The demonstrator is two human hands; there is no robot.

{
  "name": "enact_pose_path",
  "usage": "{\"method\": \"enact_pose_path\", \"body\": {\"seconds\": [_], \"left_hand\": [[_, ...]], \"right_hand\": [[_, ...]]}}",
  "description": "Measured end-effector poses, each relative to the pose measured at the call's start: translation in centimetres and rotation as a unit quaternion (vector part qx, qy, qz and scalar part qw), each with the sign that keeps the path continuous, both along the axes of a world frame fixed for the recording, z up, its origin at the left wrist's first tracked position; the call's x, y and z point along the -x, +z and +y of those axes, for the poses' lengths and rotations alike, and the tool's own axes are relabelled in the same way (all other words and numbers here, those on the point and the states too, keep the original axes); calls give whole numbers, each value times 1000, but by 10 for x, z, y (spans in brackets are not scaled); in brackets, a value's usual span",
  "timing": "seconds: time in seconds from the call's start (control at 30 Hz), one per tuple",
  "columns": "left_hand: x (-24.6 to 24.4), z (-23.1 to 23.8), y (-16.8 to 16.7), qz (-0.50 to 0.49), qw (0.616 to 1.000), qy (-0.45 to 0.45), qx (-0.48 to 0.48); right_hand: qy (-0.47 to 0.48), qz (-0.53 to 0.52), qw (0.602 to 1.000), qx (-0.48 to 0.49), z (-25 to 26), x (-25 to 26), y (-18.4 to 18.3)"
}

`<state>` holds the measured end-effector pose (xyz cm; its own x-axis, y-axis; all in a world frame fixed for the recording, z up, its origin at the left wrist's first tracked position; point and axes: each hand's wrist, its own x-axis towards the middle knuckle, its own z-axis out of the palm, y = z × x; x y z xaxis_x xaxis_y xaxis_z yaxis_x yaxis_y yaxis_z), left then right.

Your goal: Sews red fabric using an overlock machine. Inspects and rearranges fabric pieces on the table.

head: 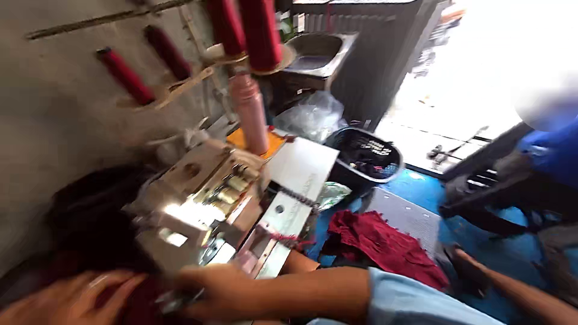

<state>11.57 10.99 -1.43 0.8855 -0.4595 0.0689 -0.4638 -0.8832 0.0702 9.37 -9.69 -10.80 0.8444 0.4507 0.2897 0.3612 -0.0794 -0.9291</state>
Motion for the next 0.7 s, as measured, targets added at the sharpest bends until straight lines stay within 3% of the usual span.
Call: {"method": "enact_pose_path", "body": {"seconds": [0.07,0.17,0.3,0.43,0.7], "left_hand": [[-14,-15,-73,-100,991,6,83],[-16,-41,-116,-87,981,75,155],[-15,-52,-124,-90,977,114,153],[-20,-56,-121,-18,979,157,132],[-27,-51,-118,21,979,154,130]], "right_hand": [[-63,0,997,48,-32,-2,-33],[-90,60,989,100,-60,-6,-57],[-111,89,988,54,-67,-11,-70],[-127,76,989,22,-63,-16,-73],[-131,91,987,-5,-56,-22,-74]]}}
